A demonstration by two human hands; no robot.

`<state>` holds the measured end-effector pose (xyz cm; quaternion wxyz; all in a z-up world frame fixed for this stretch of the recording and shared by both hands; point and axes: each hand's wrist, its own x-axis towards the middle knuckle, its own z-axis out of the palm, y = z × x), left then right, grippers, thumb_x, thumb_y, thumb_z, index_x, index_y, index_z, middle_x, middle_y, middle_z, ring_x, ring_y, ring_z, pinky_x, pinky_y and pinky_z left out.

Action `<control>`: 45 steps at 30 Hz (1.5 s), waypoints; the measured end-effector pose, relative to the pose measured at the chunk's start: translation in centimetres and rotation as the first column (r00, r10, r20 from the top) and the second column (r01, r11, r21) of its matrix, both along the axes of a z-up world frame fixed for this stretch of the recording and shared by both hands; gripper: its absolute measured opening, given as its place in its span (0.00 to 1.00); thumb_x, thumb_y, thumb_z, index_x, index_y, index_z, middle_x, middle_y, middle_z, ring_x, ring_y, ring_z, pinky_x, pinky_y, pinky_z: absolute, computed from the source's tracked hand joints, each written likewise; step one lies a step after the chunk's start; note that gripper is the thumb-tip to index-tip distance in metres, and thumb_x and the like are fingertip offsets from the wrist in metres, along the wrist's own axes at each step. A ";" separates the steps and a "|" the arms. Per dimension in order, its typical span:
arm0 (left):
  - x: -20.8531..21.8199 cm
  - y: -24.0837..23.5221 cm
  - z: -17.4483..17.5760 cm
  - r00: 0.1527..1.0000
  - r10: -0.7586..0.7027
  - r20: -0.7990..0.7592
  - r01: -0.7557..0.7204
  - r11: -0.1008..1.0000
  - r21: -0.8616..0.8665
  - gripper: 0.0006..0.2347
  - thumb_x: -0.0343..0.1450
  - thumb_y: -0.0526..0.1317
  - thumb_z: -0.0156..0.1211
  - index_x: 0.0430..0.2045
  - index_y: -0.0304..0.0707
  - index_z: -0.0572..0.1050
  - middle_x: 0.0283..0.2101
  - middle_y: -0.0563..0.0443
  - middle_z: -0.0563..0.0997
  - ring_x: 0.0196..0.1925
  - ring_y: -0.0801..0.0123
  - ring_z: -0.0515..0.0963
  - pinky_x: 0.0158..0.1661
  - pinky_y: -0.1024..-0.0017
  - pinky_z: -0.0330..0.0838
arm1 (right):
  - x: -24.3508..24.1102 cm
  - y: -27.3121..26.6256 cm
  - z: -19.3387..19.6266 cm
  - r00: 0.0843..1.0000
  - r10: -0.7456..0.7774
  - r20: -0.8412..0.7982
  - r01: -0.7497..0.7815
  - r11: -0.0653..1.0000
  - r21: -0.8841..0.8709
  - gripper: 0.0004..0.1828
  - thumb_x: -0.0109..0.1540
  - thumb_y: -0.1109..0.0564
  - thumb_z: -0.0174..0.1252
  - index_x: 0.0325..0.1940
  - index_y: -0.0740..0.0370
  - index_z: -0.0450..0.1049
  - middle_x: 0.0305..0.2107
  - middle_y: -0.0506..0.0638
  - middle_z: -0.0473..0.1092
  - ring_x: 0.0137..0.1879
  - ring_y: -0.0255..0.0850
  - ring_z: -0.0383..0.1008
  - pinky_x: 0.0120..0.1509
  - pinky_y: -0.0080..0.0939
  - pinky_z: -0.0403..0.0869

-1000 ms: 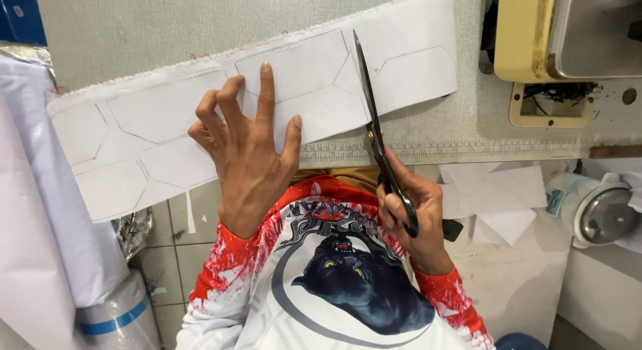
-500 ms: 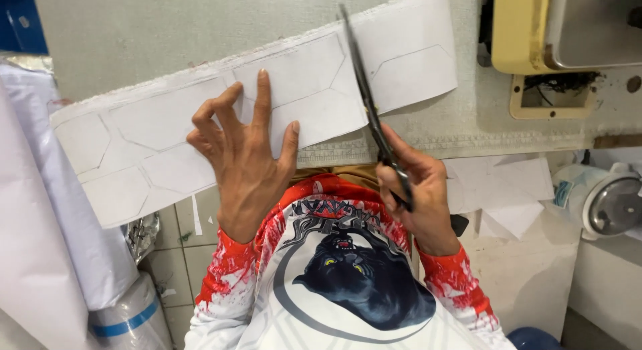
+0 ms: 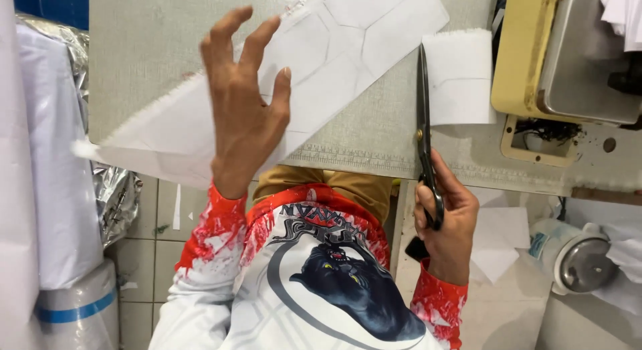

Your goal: A person uses industrial scissors to cut out specific pattern shapes from a large sheet of white fabric on a workbench.

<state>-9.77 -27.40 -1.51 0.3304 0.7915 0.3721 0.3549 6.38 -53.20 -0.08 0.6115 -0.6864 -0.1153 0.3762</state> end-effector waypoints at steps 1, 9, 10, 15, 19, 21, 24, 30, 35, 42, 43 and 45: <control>-0.6 0.3 -0.6 0.989 0.013 -0.150 -0.003 0.997 0.072 0.23 0.71 0.33 0.70 0.62 0.39 0.70 0.66 0.39 0.62 0.71 0.46 0.64 0.66 0.45 0.65 | 0.4 -0.7 -0.4 1.000 0.024 0.015 -0.024 1.000 0.014 0.36 0.61 0.63 0.59 0.74 0.62 0.63 0.23 0.43 0.64 0.16 0.26 0.55 0.14 0.25 0.55; -3.0 0.5 -3.0 0.897 -0.027 -0.441 0.111 0.980 0.167 0.30 0.75 0.57 0.70 0.65 0.35 0.73 0.73 0.39 0.60 0.75 0.44 0.49 0.69 0.41 0.46 | 1.3 -3.2 -0.2 0.990 0.138 0.025 -0.139 0.989 0.053 0.39 0.59 0.54 0.64 0.74 0.62 0.63 0.24 0.46 0.65 0.15 0.26 0.55 0.12 0.25 0.54; -3.4 0.9 -2.8 0.910 -0.041 -0.412 0.141 0.966 0.218 0.29 0.73 0.56 0.72 0.63 0.35 0.75 0.71 0.37 0.63 0.74 0.44 0.50 0.68 0.41 0.45 | 1.2 -3.5 0.1 0.987 0.157 -0.016 -0.155 0.986 0.065 0.41 0.59 0.50 0.66 0.74 0.63 0.63 0.25 0.46 0.67 0.15 0.24 0.57 0.12 0.23 0.55; -5.3 2.9 -2.5 0.910 -0.089 -0.405 0.221 0.931 0.292 0.28 0.72 0.56 0.75 0.60 0.35 0.78 0.69 0.37 0.66 0.71 0.45 0.55 0.65 0.46 0.46 | 1.1 -6.6 0.2 0.952 0.295 -0.086 -0.268 0.934 0.238 0.42 0.60 0.43 0.69 0.72 0.66 0.64 0.23 0.45 0.68 0.17 0.25 0.56 0.15 0.21 0.56; -6.0 3.2 -1.5 0.919 -0.151 -0.364 0.272 0.912 0.307 0.25 0.72 0.52 0.77 0.57 0.32 0.80 0.68 0.35 0.70 0.71 0.44 0.57 0.63 0.45 0.48 | 0.5 -7.1 0.0 0.920 0.339 -0.195 -0.304 0.934 0.189 0.45 0.57 0.42 0.72 0.70 0.70 0.65 0.21 0.46 0.65 0.17 0.25 0.55 0.15 0.22 0.53; -5.9 3.0 -1.5 0.920 -0.161 -0.358 0.282 0.906 0.315 0.25 0.71 0.50 0.78 0.57 0.31 0.80 0.67 0.36 0.70 0.71 0.43 0.58 0.63 0.45 0.48 | 0.6 -6.5 -1.1 0.905 0.367 -0.213 -0.322 0.921 0.217 0.46 0.57 0.42 0.72 0.70 0.71 0.64 0.21 0.45 0.64 0.18 0.25 0.55 0.16 0.22 0.53; -5.9 2.9 -1.7 0.915 -0.175 -0.364 0.288 0.914 0.286 0.25 0.73 0.53 0.74 0.57 0.32 0.80 0.69 0.36 0.70 0.72 0.44 0.56 0.65 0.46 0.45 | 1.1 -4.4 -2.5 0.854 0.489 -0.179 -0.418 0.848 0.327 0.44 0.59 0.48 0.71 0.73 0.69 0.62 0.21 0.45 0.64 0.17 0.26 0.54 0.15 0.23 0.55; -6.0 2.7 -1.3 0.914 -0.171 -0.369 0.278 0.925 0.260 0.26 0.72 0.55 0.72 0.58 0.34 0.79 0.69 0.37 0.70 0.71 0.45 0.59 0.65 0.46 0.46 | 0.3 -1.1 -2.1 0.887 0.431 -0.167 -0.390 0.891 0.233 0.47 0.55 0.45 0.73 0.71 0.71 0.63 0.18 0.42 0.62 0.19 0.27 0.52 0.18 0.23 0.52; -6.1 2.8 -1.3 0.914 -0.186 -0.361 0.293 0.918 0.266 0.26 0.74 0.55 0.72 0.59 0.30 0.79 0.69 0.36 0.69 0.71 0.43 0.59 0.65 0.46 0.47 | 0.6 -1.8 -3.2 0.851 0.369 -0.373 -0.276 0.920 0.280 0.49 0.55 0.48 0.74 0.74 0.70 0.61 0.25 0.47 0.59 0.23 0.30 0.54 0.19 0.24 0.52; -6.2 2.8 -1.3 0.920 -0.187 -0.345 0.290 0.916 0.277 0.25 0.75 0.54 0.72 0.58 0.31 0.79 0.68 0.35 0.70 0.71 0.43 0.61 0.67 0.47 0.46 | 1.3 -3.1 -3.3 0.843 0.398 -0.363 -0.287 0.902 0.321 0.46 0.61 0.44 0.70 0.76 0.66 0.59 0.29 0.53 0.65 0.22 0.30 0.54 0.18 0.24 0.55; -6.2 2.8 -1.3 0.921 -0.186 -0.342 0.290 0.914 0.283 0.25 0.75 0.54 0.74 0.58 0.31 0.79 0.68 0.35 0.71 0.70 0.43 0.61 0.66 0.46 0.47 | 1.4 -2.9 -3.0 0.862 0.402 -0.310 -0.317 0.903 0.291 0.46 0.59 0.46 0.71 0.75 0.66 0.60 0.27 0.49 0.62 0.22 0.29 0.54 0.19 0.23 0.56; -6.1 2.8 -1.4 0.921 -0.192 -0.339 0.297 0.910 0.289 0.26 0.74 0.53 0.75 0.58 0.30 0.80 0.68 0.35 0.71 0.70 0.43 0.61 0.65 0.46 0.48 | 1.3 -2.3 -2.4 0.880 0.401 -0.254 -0.338 0.905 0.258 0.46 0.58 0.47 0.72 0.74 0.66 0.61 0.24 0.45 0.58 0.22 0.28 0.54 0.19 0.22 0.56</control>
